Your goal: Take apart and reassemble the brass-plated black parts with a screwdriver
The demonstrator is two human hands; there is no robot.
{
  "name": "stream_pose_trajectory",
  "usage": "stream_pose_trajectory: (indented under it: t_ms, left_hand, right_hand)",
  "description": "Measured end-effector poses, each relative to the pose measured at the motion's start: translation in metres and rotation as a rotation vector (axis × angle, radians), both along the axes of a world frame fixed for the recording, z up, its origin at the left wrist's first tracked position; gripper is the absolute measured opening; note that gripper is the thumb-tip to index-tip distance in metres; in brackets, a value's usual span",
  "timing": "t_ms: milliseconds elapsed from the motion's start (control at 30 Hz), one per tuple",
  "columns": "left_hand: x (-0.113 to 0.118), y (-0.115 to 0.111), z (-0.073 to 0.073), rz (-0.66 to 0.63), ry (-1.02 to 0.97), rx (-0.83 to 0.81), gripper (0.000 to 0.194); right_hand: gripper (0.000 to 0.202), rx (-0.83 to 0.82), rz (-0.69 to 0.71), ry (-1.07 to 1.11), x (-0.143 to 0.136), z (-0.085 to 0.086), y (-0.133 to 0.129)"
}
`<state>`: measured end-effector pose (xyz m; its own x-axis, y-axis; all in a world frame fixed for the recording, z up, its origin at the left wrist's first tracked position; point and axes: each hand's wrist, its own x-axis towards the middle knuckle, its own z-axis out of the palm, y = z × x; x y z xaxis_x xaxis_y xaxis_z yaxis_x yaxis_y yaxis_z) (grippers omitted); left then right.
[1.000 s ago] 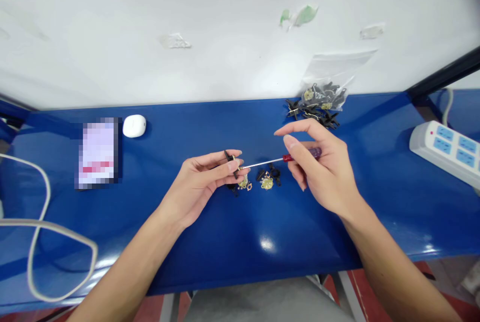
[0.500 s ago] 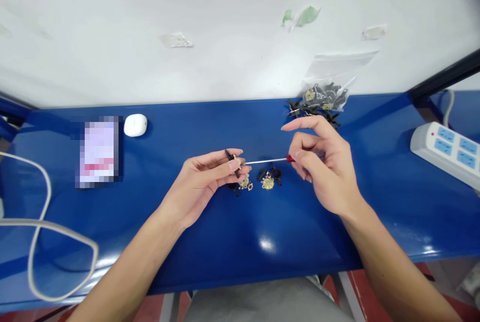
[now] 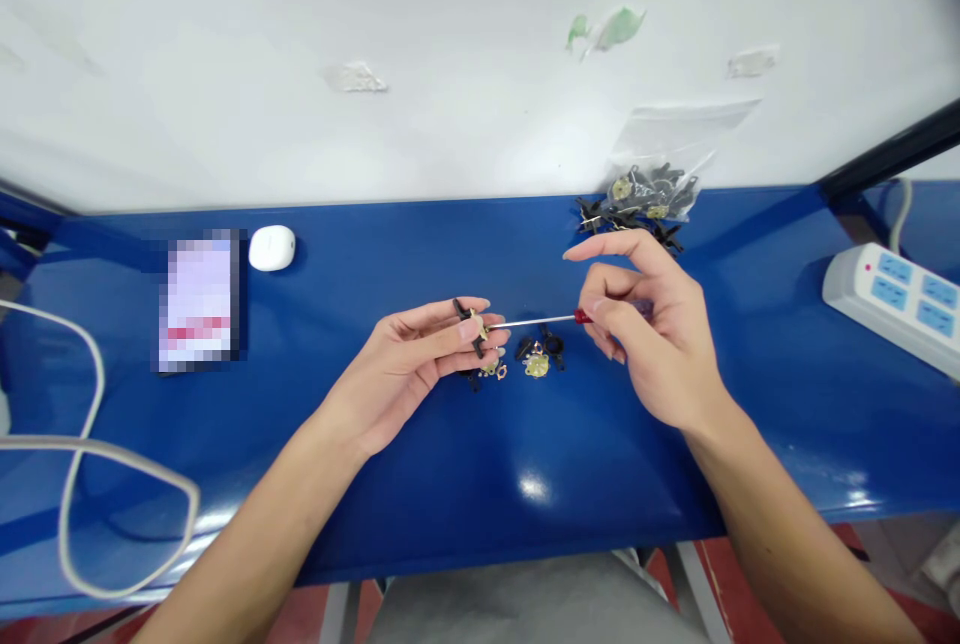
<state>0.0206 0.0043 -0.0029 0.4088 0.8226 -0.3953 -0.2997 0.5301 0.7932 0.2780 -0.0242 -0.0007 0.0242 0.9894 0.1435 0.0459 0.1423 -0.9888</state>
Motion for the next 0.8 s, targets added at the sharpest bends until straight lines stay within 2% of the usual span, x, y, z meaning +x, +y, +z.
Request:
stream_pose_trajectory:
  t_ms: [167,267,367,467,633,800]
  left_hand:
    - [-0.001,0.0,-0.003,0.002,0.004,0.006,0.016]
    - [-0.002,0.0,-0.003,0.002,-0.001,0.01,0.018]
    - [-0.002,-0.001,-0.002,-0.006,-0.012,0.016,0.018]
    - [-0.001,-0.001,-0.002,-0.029,-0.023,0.02,0.017]
    - [0.0,-0.001,-0.003,-0.081,-0.039,0.018,0.019]
    - [0.0,-0.002,-0.002,-0.109,-0.034,0.025,0.019]
  right_hand:
    - [0.019,0.016,-0.075,0.042,-0.002,0.003,0.001]
    - [0.014,-0.042,-0.133,0.15,-0.001,0.005,0.004]
    - [0.021,-0.114,-0.104,0.28,0.003,0.005,0.008]
    - [0.021,-0.131,-0.035,0.31,0.005,0.004,0.01]
    - [0.027,-0.15,0.075,0.202,-0.003,0.002,0.005]
    - [0.012,-0.101,0.158,-0.048,-0.017,-0.004,-0.005]
